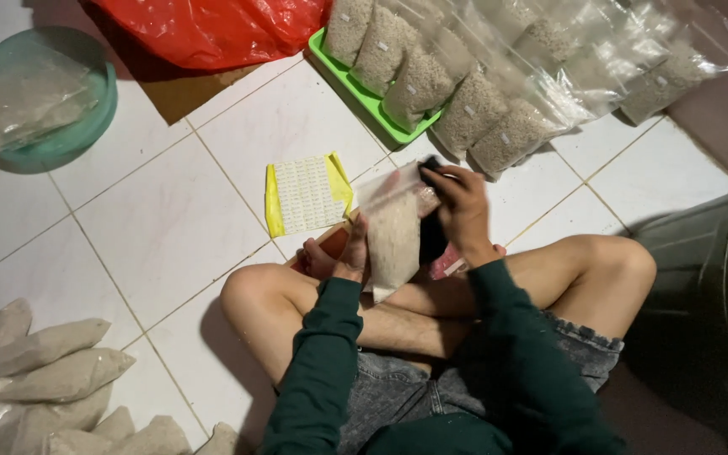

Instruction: The person sits on the floor and packs a granular substance into small clear plastic bags. They wipe the outside of each bag with a black cloth, apply a small label from a roll, and place the finished bag into a green tray. The process is repeated for multiple bags.

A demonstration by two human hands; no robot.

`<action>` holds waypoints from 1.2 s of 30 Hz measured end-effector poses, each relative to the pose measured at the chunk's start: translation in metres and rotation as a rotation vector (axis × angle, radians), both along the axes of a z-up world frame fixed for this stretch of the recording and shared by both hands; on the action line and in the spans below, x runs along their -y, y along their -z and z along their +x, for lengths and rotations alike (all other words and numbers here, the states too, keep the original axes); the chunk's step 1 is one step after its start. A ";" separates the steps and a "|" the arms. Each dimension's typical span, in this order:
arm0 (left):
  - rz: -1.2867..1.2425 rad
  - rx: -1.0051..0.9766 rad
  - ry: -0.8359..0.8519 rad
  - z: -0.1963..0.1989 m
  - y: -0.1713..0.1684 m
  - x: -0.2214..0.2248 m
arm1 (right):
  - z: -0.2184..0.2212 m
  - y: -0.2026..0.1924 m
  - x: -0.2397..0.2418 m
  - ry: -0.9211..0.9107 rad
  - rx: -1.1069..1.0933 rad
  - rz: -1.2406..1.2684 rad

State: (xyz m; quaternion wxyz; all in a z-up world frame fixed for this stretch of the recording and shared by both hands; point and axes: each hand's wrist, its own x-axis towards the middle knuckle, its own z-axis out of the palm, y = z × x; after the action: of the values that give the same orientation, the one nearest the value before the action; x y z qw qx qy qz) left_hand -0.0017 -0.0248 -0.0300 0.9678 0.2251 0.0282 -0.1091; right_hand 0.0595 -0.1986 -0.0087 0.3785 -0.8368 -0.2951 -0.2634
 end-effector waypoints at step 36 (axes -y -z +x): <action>1.157 0.171 -0.583 0.010 -0.014 -0.009 | -0.019 0.010 0.027 0.198 -0.856 0.496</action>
State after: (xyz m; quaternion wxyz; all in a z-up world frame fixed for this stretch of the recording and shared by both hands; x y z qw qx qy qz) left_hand 0.0086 -0.0154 -0.0164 0.6790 0.7007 0.0652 0.2090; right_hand 0.0405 -0.2259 -0.0189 0.6262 -0.7787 0.0388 0.0064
